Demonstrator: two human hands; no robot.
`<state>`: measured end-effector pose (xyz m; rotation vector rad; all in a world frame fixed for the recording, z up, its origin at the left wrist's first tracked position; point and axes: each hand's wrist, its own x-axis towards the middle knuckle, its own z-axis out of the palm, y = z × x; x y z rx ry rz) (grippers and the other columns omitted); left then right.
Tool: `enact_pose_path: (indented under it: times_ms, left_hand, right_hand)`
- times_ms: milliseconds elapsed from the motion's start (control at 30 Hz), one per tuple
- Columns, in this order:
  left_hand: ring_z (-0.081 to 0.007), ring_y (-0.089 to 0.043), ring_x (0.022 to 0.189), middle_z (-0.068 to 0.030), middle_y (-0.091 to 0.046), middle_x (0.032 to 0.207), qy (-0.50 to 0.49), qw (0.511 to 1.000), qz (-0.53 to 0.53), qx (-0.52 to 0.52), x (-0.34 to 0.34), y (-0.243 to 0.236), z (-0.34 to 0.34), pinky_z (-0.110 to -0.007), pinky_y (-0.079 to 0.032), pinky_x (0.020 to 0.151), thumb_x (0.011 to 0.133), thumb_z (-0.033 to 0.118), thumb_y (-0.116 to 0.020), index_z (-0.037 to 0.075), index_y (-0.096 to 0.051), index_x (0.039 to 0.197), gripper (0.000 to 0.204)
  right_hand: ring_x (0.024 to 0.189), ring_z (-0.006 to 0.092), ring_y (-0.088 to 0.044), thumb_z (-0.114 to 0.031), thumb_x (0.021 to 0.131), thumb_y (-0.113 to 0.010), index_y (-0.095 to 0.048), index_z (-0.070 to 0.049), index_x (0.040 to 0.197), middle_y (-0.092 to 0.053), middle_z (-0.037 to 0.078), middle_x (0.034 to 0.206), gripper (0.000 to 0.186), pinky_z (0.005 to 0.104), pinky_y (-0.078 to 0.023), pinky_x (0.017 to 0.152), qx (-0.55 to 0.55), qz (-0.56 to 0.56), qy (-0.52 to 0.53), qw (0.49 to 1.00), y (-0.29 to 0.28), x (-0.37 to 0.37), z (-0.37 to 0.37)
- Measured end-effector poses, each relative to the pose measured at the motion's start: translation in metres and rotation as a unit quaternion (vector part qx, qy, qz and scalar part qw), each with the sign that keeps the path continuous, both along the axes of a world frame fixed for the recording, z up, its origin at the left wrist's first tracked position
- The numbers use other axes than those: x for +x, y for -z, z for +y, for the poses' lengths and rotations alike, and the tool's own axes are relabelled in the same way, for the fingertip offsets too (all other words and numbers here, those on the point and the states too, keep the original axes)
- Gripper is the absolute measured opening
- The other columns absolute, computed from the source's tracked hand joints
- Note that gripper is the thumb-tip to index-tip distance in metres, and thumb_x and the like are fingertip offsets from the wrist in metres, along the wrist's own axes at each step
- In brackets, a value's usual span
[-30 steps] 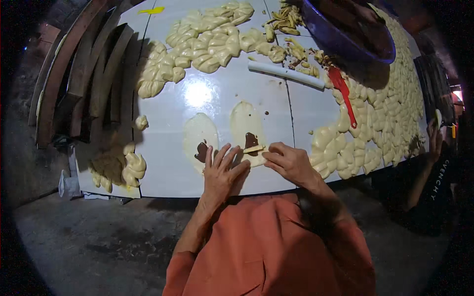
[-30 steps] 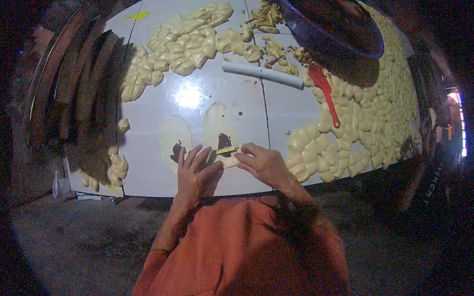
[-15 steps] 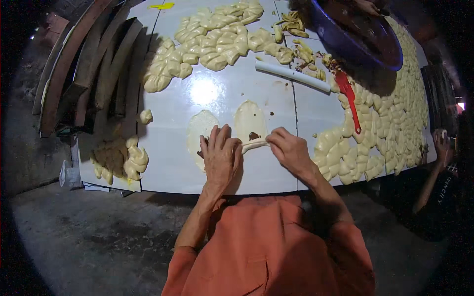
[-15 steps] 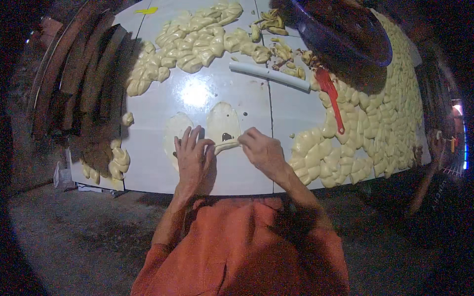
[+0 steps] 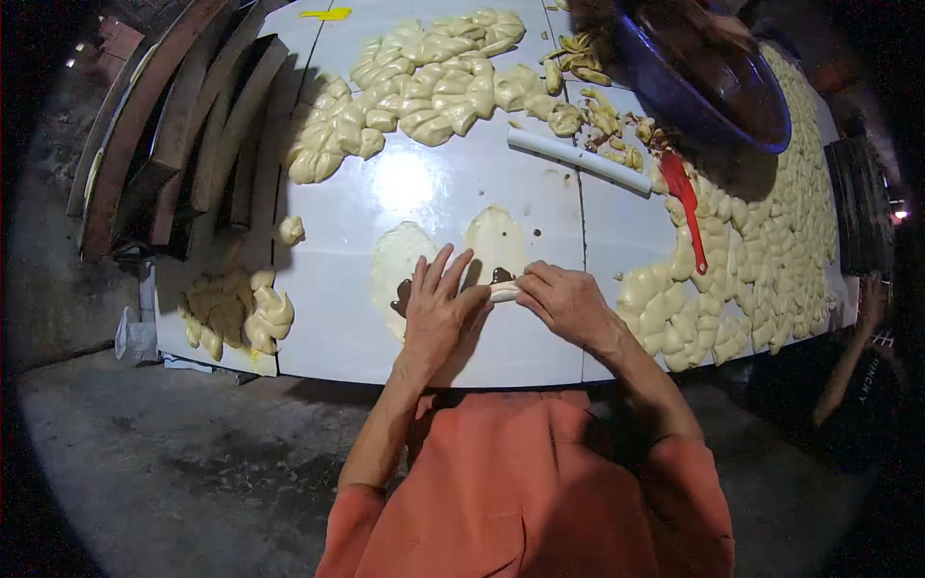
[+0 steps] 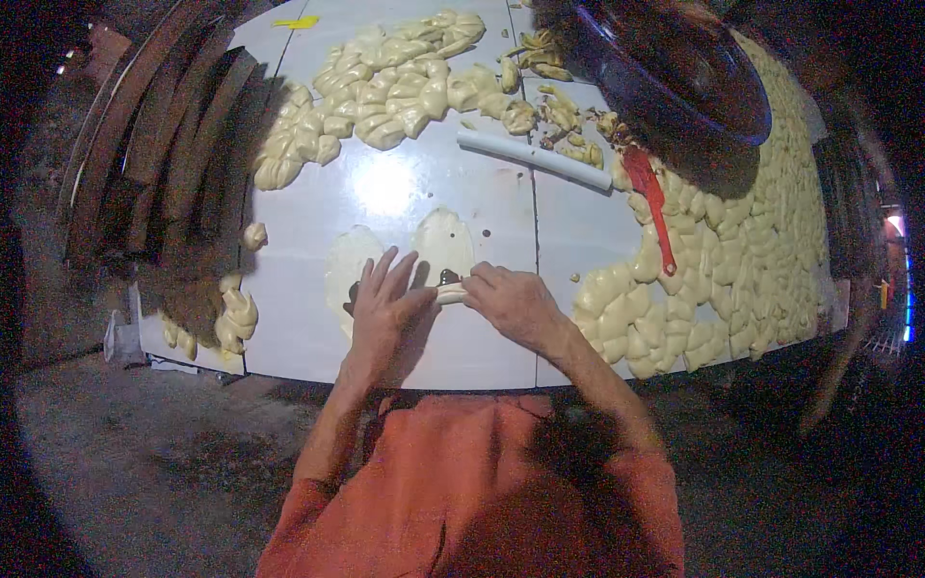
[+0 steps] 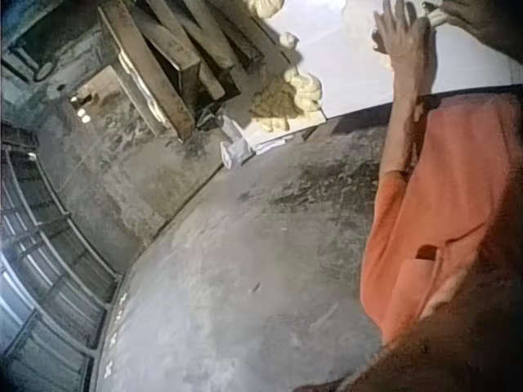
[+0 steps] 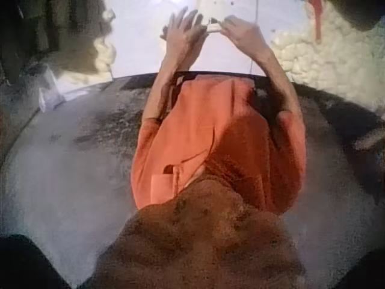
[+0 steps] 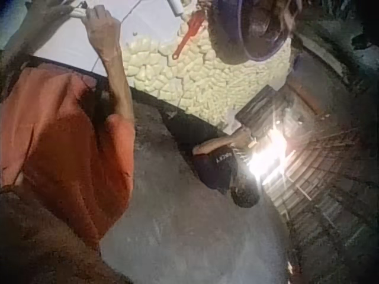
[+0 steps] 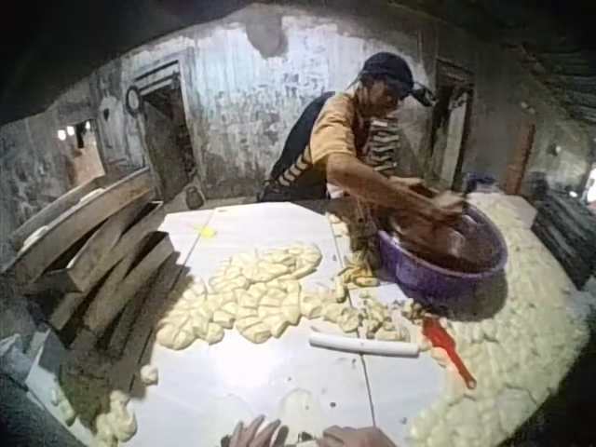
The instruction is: The person uses a roller to flatten pieces of dough and then fills them with chocolate using a red scraper. The person rolls the filled dough by hand and places the finished rolls onto a metal tray.
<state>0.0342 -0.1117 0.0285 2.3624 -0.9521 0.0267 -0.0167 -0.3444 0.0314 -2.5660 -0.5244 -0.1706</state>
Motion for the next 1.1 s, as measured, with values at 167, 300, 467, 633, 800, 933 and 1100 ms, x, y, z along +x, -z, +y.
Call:
enact_pose_path:
  times_ms: [167,300,467,633,800,933,1100]
  left_hand:
    - [-0.0374,-0.043,0.142,-0.0122,-0.056,0.144,-0.006,0.999,-0.026,0.027,0.008,0.003,0.001,-0.064,-0.031,0.116,0.088,0.024,-0.076,0.012,-0.074,0.095,0.015]
    - [-0.0376,-0.042,0.142,-0.0126,-0.055,0.143,0.020,1.000,-0.010,0.011,0.011,-0.005,0.004,-0.065,-0.030,0.115,0.088,0.027,-0.077,0.010,-0.072,0.097,0.020]
    - [-0.0370,-0.043,0.141,-0.0115,-0.057,0.138,0.044,0.999,0.005,-0.001,0.012,-0.003,0.003,-0.061,-0.031,0.116,0.086,0.025,-0.077,0.010,-0.071,0.098,0.019]
    - [-0.0371,-0.045,0.139,-0.0104,-0.060,0.136,0.035,0.998,0.049,-0.003,0.024,-0.004,-0.002,-0.060,-0.033,0.114,0.089,0.024,-0.074,0.009,-0.073,0.091,0.015]
    - [-0.0395,-0.048,0.137,-0.0143,-0.063,0.133,-0.059,0.997,0.041,-0.013,0.023,-0.003,-0.009,-0.062,-0.031,0.115,0.090,0.022,-0.072,0.007,-0.073,0.094,0.015]
    - [-0.0390,-0.047,0.138,-0.0165,-0.061,0.134,-0.048,0.999,0.021,-0.010,0.020,-0.008,-0.006,-0.063,-0.031,0.116,0.086,0.017,-0.075,0.010,-0.073,0.104,0.020]
    - [-0.0372,-0.046,0.139,-0.0121,-0.060,0.137,-0.009,1.000,0.013,-0.007,0.023,-0.006,-0.007,-0.062,-0.033,0.115,0.083,0.019,-0.078,0.013,-0.076,0.099,0.017]
  right_hand:
    - [0.080,0.0270,-0.067,-0.022,0.096,-0.065,-0.064,-0.008,0.105,-0.062,0.008,0.096,0.016,0.0387,-0.055,0.063,0.021,0.039,0.030,0.999,-0.004,0.007,0.003]
    - [0.082,0.0303,-0.068,-0.024,0.094,-0.069,-0.067,-0.008,0.112,-0.065,0.009,0.099,0.025,0.0397,-0.055,0.067,0.069,0.053,0.072,0.994,-0.016,0.003,0.009]
    - [0.083,0.0249,-0.067,-0.026,0.093,-0.070,-0.065,-0.008,0.109,-0.061,0.007,0.096,0.025,0.0377,-0.055,0.067,-0.028,0.034,-0.007,0.999,-0.008,0.004,0.003]
    - [0.072,0.0236,-0.064,-0.022,0.095,-0.066,-0.062,-0.008,0.096,-0.057,0.007,0.085,0.014,0.0377,-0.054,0.061,-0.035,0.005,-0.013,0.999,-0.003,0.017,0.003]
    - [0.074,0.0249,-0.067,-0.018,0.093,-0.068,-0.063,-0.008,0.103,-0.059,0.008,0.090,0.016,0.0388,-0.055,0.061,-0.018,-0.020,0.137,0.990,0.006,0.023,0.016]
    - [0.079,0.0254,-0.068,-0.022,0.091,-0.072,-0.064,-0.012,0.111,-0.062,0.007,0.095,0.024,0.0400,-0.056,0.065,0.011,-0.052,0.012,0.999,-0.006,0.017,0.004]
    - [0.076,0.0284,-0.068,-0.019,0.091,-0.073,-0.070,-0.007,0.100,-0.067,0.009,0.094,0.015,0.0378,-0.055,0.066,0.022,0.009,0.029,0.999,-0.004,0.025,0.002]
